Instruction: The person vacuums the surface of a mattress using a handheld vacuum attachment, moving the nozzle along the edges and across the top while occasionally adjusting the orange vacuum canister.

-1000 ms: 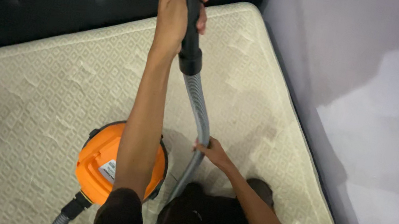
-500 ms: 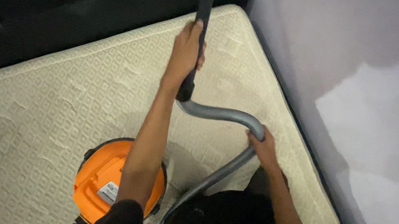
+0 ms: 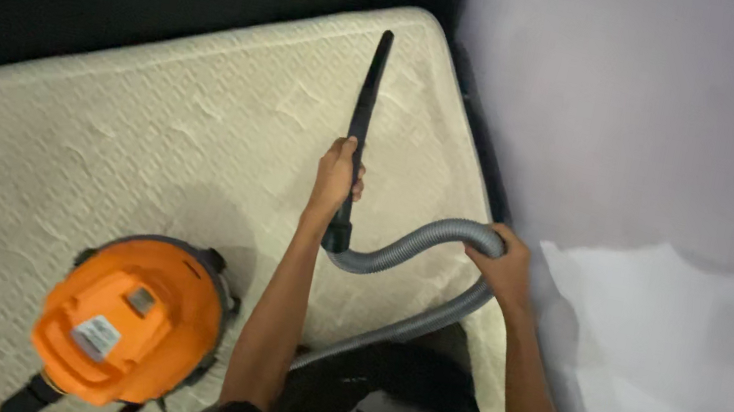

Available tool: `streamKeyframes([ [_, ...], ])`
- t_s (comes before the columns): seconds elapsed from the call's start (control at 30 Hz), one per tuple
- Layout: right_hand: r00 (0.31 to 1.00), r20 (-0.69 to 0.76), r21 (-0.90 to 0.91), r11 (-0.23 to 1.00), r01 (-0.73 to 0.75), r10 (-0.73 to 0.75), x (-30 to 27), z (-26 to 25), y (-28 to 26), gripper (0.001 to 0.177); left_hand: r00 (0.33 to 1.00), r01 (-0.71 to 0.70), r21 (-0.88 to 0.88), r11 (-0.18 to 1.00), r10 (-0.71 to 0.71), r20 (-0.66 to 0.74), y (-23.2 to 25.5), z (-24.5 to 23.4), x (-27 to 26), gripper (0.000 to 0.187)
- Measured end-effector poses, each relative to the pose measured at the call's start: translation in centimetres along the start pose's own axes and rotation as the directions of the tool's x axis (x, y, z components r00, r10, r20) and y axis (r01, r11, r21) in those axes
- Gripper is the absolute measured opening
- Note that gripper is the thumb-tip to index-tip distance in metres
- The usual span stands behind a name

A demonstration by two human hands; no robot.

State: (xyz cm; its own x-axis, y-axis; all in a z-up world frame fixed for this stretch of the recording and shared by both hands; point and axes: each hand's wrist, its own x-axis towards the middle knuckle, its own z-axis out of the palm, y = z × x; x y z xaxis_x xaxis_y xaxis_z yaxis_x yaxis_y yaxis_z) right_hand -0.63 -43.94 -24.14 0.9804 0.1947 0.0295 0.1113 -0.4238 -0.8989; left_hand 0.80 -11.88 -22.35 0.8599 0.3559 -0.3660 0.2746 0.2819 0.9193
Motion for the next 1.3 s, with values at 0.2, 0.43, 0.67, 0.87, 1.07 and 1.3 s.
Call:
streamKeyframes([
  [0.2, 0.996, 0.009, -0.008, 0.996, -0.090, 0.090, 1.0, -3.4, 3.2, 0.034, 0.996, 0.086, -0.074, 0.994, -0.087, -0.011, -3.8, 4.1, -0.7, 0.039],
  [0.43, 0.996, 0.051, -0.094, 0.993, -0.069, 0.074, 2.4, -6.3, 4.3, 0.033, 0.999, 0.027, 0.040, 0.999, -0.025, -0.044, -6.2, 9.1, 0.9, 0.041],
  [0.67, 0.978, 0.077, -0.075, 0.979, -0.189, 0.194, 1.9, -6.4, 8.5, 0.036, 0.989, -0.062, 0.258, 0.964, 0.095, -0.115, -6.8, 11.2, 4.5, 0.037],
  [0.87, 0.955, 0.109, 0.081, 0.955, -0.286, 0.276, 2.1, -6.4, 9.5, 0.041, 0.988, -0.102, 0.334, 0.937, 0.134, -0.073, -7.0, 11.2, 5.4, 0.055],
  [1.07, 0.956, 0.173, 0.065, 0.966, -0.251, 0.237, 3.0, -6.7, 7.2, 0.048, 0.992, 0.035, 0.330, 0.943, 0.007, -0.127, -4.3, 11.1, 0.9, 0.059],
  [1.3, 0.938, 0.271, 0.088, 0.964, -0.249, 0.218, 4.0, -6.4, 4.2, 0.048, 0.984, -0.025, 0.355, 0.935, 0.085, -0.154, -4.0, 10.4, 0.0, 0.056],
])
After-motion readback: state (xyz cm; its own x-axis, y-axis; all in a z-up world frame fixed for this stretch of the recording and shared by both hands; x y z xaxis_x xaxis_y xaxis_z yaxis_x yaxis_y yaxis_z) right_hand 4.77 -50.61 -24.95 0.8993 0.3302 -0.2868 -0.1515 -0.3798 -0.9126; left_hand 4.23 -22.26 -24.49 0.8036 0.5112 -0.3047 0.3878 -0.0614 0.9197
